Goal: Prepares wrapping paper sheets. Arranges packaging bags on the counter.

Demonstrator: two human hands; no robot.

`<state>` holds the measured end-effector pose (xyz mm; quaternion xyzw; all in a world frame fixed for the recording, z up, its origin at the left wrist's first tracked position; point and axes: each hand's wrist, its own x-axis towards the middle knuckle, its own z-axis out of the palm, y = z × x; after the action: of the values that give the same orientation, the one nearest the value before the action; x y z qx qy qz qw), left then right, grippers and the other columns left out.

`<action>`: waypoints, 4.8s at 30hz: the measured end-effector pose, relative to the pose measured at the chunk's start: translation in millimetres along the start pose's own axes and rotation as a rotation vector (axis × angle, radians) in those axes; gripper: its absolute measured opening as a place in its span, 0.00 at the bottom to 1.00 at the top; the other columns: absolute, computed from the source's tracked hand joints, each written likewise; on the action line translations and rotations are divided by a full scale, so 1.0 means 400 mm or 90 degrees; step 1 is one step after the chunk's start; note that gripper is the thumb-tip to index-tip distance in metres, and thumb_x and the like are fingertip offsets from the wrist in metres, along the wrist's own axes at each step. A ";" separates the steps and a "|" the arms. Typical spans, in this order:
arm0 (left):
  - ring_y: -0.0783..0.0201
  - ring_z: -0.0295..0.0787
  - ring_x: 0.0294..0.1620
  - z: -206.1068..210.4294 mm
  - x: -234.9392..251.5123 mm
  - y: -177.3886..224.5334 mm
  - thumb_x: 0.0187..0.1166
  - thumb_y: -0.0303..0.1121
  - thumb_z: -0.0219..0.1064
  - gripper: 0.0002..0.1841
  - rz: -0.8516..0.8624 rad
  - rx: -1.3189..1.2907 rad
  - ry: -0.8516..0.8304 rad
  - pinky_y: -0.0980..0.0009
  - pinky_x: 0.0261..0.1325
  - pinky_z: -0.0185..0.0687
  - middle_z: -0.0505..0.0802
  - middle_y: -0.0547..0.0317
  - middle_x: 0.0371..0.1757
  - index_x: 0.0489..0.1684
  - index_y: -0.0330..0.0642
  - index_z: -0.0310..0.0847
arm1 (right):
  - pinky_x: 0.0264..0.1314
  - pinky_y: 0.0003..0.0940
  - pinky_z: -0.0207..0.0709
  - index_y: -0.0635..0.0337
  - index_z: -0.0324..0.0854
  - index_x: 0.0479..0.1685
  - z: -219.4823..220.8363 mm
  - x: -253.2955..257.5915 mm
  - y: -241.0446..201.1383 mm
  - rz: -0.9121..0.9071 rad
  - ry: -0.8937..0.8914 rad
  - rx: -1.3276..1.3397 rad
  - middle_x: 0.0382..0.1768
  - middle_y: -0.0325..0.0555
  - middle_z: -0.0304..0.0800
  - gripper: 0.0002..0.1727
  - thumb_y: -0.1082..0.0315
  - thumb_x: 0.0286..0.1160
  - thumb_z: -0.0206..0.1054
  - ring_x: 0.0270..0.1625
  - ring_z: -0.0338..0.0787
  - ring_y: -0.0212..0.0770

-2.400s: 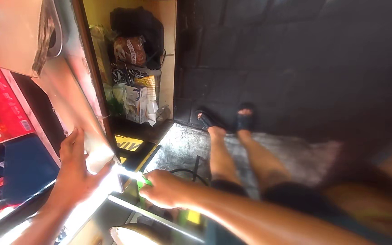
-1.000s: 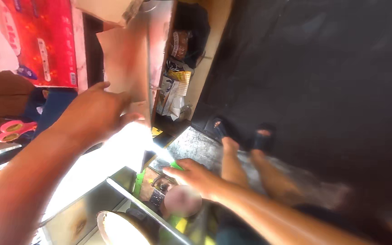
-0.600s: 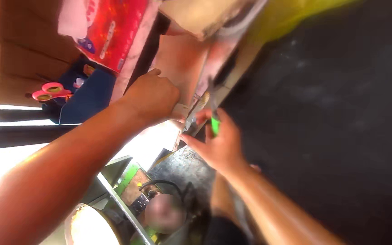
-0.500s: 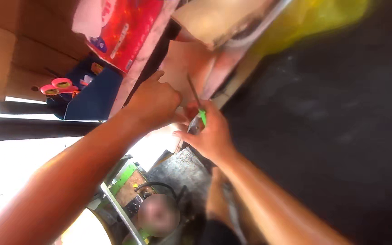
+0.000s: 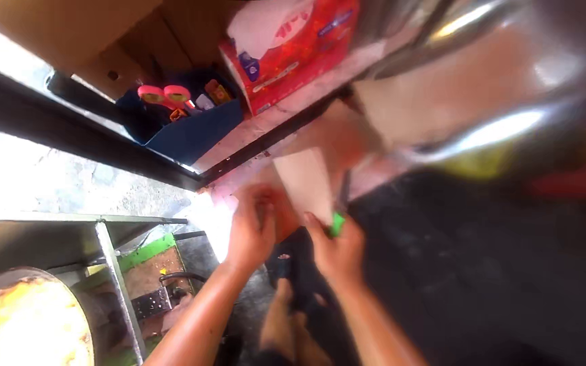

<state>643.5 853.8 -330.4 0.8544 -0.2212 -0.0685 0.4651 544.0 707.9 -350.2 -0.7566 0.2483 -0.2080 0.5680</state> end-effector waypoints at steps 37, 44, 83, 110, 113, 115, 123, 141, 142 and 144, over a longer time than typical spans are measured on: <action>0.61 0.82 0.61 -0.013 0.074 -0.006 0.64 0.60 0.77 0.28 0.014 0.229 -0.171 0.61 0.57 0.83 0.86 0.64 0.61 0.63 0.62 0.87 | 0.61 0.30 0.92 0.59 0.90 0.49 0.008 -0.129 0.137 -0.122 0.019 -0.006 0.46 0.37 0.97 0.09 0.65 0.76 0.76 0.52 0.96 0.30; 0.59 0.82 0.67 -0.038 0.075 -0.005 0.71 0.51 0.75 0.25 0.021 0.260 -0.119 0.60 0.65 0.83 0.85 0.60 0.66 0.66 0.55 0.85 | 0.63 0.29 0.90 0.55 0.89 0.53 0.011 -0.121 0.128 -0.149 0.006 0.004 0.48 0.34 0.97 0.10 0.63 0.79 0.75 0.54 0.95 0.29; 0.72 0.91 0.56 -0.077 0.029 0.038 0.75 0.43 0.74 0.11 0.042 -0.143 -0.295 0.65 0.59 0.93 0.93 0.67 0.55 0.43 0.47 0.87 | 0.61 0.27 0.90 0.55 0.89 0.50 0.012 -0.139 0.112 -0.118 -0.022 0.001 0.45 0.33 0.95 0.11 0.58 0.80 0.72 0.52 0.93 0.24; 0.66 0.95 0.46 -0.120 0.376 0.216 0.80 0.67 0.60 0.34 -0.261 -0.061 -0.784 0.62 0.55 0.92 0.97 0.57 0.43 0.54 0.40 0.87 | 0.41 0.33 0.91 0.46 0.92 0.47 0.009 -0.092 0.078 -0.155 -0.149 -0.216 0.44 0.35 0.94 0.16 0.47 0.83 0.65 0.43 0.93 0.29; 0.66 0.95 0.40 -0.115 0.377 0.217 0.79 0.69 0.59 0.35 -0.238 0.011 -0.773 0.63 0.48 0.92 0.96 0.57 0.37 0.45 0.40 0.88 | 0.35 0.30 0.89 0.46 0.89 0.38 0.006 -0.075 0.040 -0.155 -0.153 -0.211 0.42 0.32 0.93 0.14 0.49 0.82 0.65 0.38 0.92 0.27; 0.68 0.95 0.42 -0.119 0.369 0.204 0.81 0.67 0.58 0.33 -0.195 -0.005 -0.742 0.65 0.50 0.92 0.96 0.59 0.39 0.50 0.42 0.87 | 0.32 0.31 0.87 0.45 0.88 0.37 0.008 -0.071 0.023 -0.139 -0.149 -0.210 0.41 0.33 0.92 0.15 0.48 0.82 0.65 0.36 0.91 0.28; 0.70 0.90 0.60 -0.181 0.335 0.139 0.92 0.54 0.45 0.27 -0.167 -0.127 -0.660 0.67 0.67 0.85 0.94 0.61 0.58 0.70 0.46 0.82 | 0.31 0.35 0.87 0.45 0.88 0.38 -0.001 -0.056 0.007 -0.117 -0.190 -0.228 0.42 0.33 0.91 0.14 0.48 0.81 0.65 0.36 0.91 0.30; 0.68 0.93 0.41 -0.204 0.315 0.086 0.88 0.28 0.55 0.12 -0.103 0.008 -0.636 0.68 0.48 0.91 0.95 0.61 0.41 0.56 0.46 0.86 | 0.32 0.32 0.85 0.44 0.85 0.33 -0.002 -0.046 0.020 -0.122 -0.224 -0.201 0.37 0.31 0.89 0.14 0.49 0.81 0.64 0.36 0.89 0.27; 0.69 0.92 0.40 -0.206 0.316 0.085 0.88 0.28 0.56 0.12 -0.090 0.021 -0.635 0.68 0.46 0.90 0.94 0.62 0.39 0.54 0.46 0.86 | 0.32 0.32 0.85 0.44 0.85 0.33 -0.002 -0.046 0.020 -0.122 -0.222 -0.200 0.37 0.31 0.89 0.14 0.49 0.81 0.64 0.35 0.89 0.27; 0.70 0.91 0.40 -0.209 0.318 0.082 0.87 0.30 0.56 0.11 -0.067 0.039 -0.631 0.68 0.45 0.89 0.94 0.64 0.38 0.51 0.47 0.87 | 0.32 0.32 0.85 0.44 0.85 0.33 -0.002 -0.047 0.020 -0.123 -0.221 -0.198 0.36 0.31 0.89 0.14 0.49 0.81 0.64 0.35 0.89 0.27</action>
<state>773.7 846.1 -245.6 0.7425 -0.3742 -0.4832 0.2743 527.6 716.6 -358.4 -0.8794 0.1023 -0.0877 0.4566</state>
